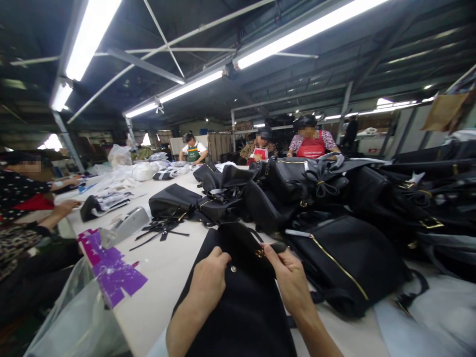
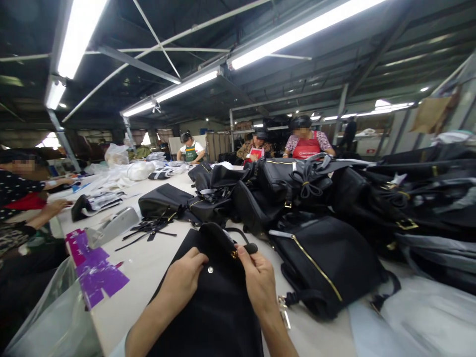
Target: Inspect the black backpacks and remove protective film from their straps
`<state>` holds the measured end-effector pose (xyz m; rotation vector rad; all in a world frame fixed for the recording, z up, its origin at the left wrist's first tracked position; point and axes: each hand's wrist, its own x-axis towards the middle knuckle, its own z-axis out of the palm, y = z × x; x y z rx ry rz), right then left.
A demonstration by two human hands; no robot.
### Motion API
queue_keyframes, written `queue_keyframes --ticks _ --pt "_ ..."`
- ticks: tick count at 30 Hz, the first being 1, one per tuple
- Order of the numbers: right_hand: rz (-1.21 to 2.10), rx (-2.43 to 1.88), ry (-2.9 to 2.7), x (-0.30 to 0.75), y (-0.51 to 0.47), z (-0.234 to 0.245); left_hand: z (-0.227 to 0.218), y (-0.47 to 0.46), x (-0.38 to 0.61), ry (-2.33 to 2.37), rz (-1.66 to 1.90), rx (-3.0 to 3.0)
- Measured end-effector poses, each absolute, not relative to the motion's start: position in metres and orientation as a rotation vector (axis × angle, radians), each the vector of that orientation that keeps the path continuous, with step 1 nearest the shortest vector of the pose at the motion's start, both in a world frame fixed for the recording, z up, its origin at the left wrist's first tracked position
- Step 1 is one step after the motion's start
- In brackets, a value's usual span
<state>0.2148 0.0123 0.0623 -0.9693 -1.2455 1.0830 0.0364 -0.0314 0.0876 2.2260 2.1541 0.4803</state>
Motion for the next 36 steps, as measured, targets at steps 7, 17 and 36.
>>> queue_keyframes --ticks 7,17,36 --pt "1.111 -0.978 -1.225 0.213 0.011 0.062 0.086 -0.018 0.038 2.135 0.314 2.196" --pt "1.019 -0.956 -1.278 0.215 0.001 0.077 0.084 -0.025 0.049 2.155 0.096 2.231" --pt "1.086 -0.921 -1.207 0.220 0.007 0.075 0.082 -0.038 0.011 1.805 0.932 1.951"
